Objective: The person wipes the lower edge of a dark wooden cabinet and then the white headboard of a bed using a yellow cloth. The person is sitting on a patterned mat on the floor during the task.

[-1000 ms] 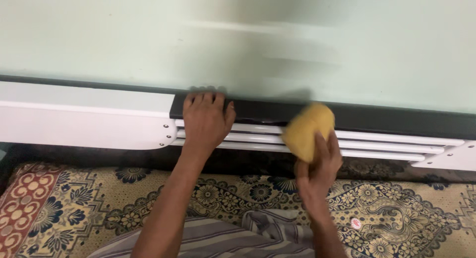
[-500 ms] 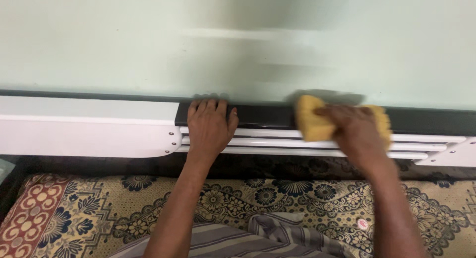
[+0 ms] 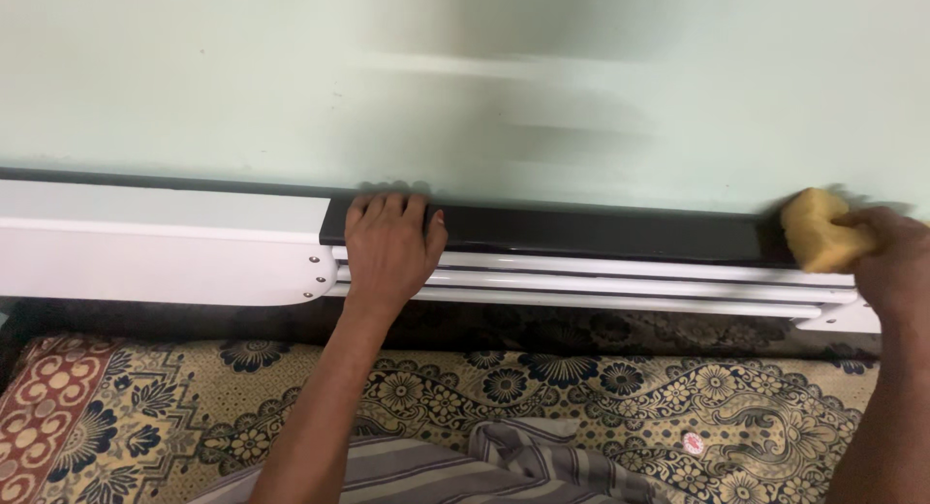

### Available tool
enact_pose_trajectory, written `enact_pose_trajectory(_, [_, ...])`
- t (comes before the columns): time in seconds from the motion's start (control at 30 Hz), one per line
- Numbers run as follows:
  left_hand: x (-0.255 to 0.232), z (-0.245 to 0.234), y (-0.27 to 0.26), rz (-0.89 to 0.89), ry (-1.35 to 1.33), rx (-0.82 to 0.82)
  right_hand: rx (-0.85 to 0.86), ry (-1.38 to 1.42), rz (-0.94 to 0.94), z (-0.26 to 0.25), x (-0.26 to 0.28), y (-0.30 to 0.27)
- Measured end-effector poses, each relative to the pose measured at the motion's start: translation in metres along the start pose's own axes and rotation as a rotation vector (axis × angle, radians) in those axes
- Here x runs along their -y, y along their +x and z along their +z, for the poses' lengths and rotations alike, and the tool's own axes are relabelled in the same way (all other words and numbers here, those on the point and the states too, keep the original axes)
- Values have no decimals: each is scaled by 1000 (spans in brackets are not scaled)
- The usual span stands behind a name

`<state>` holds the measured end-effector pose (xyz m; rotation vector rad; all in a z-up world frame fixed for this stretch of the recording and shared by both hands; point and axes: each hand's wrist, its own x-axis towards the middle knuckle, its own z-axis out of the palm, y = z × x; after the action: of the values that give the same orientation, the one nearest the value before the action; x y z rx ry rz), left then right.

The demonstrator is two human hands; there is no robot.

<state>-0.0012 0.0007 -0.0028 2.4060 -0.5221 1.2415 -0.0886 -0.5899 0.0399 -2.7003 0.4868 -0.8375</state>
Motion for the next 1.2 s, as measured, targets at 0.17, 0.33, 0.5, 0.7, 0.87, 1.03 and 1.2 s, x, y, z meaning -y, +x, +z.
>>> enact_pose_trajectory(0.17, [0,-3,2,11,-2,12,123,-107,-257,-13,79,-29])
enact_pose_trajectory(0.33, [2,-6,3,-12,-51,93,326,-119,-325,10,189,-56])
enact_pose_trajectory(0.5, [18,-18,12,-117,-350,259,396,-132,-525,35,305,-84])
enact_pose_trajectory(0.7, [51,-73,27,-433,-685,315,408,-20,-708,69,421,-114])
enact_pose_trajectory(0.87, [70,-103,28,-469,-658,317,445,-6,-795,95,492,-126])
enact_pose_trajectory(1.03, [91,-95,17,-350,-555,219,448,-69,-854,109,520,-135])
enact_pose_trajectory(1.2, [108,-78,22,-407,-569,270,392,-24,-904,102,515,-141])
